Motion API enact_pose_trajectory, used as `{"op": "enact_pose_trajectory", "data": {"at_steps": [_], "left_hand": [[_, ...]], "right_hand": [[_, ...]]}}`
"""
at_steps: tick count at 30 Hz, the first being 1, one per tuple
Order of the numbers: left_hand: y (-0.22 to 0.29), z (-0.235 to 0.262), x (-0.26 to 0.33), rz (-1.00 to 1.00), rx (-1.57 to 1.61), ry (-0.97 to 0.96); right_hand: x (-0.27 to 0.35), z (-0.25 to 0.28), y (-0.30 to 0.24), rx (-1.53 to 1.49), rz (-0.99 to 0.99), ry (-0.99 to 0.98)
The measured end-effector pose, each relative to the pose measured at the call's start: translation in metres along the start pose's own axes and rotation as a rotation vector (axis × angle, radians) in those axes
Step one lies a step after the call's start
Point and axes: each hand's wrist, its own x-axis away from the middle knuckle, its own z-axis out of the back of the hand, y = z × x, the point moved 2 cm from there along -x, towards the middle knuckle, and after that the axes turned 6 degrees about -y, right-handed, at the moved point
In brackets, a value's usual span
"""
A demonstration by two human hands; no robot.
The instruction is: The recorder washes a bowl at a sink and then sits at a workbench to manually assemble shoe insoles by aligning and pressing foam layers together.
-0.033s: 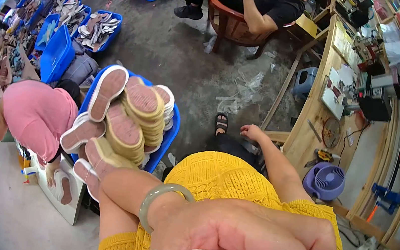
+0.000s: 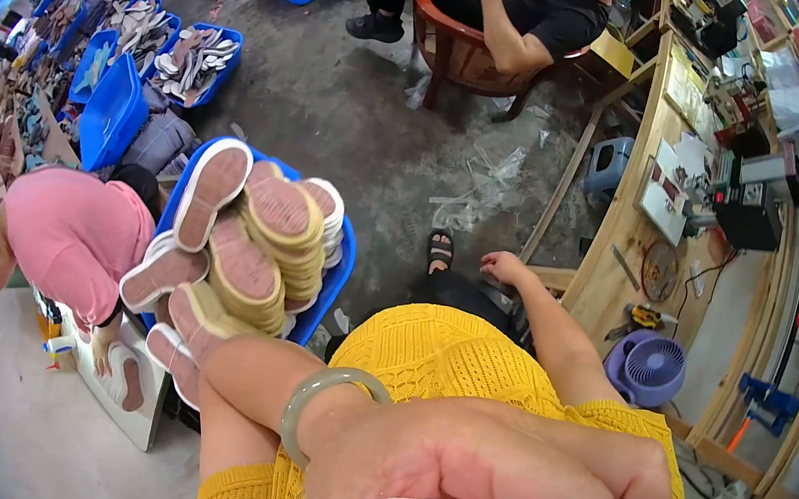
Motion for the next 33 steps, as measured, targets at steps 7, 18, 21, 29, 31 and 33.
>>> {"op": "enact_pose_trajectory", "data": {"at_steps": [7, 18, 21, 29, 31, 33], "left_hand": [[0.048, 0.030, -0.098, 0.071, -0.066, 0.106], [0.084, 0.075, -0.173, 0.128, -0.030, -0.193], [0.089, 0.086, -0.179, 0.074, -0.037, -0.240], [0.128, 0.100, -0.168, -0.020, -0.067, -0.373], [0.143, 0.105, -0.159, 0.030, -0.027, -0.352], [0.156, 0.109, -0.150, 0.081, 0.018, -0.326]], "right_hand": [[-0.020, 0.099, 0.042, -0.088, -0.147, 0.003], [-0.024, 0.147, 0.083, -0.171, -0.268, 0.056], [-0.022, 0.157, 0.062, -0.199, -0.300, 0.043], [-0.044, 0.174, 0.053, 0.026, -0.242, 0.020], [-0.056, 0.184, 0.040, 0.125, -0.211, -0.019], [-0.069, 0.197, 0.023, 0.240, -0.172, -0.063]]}}
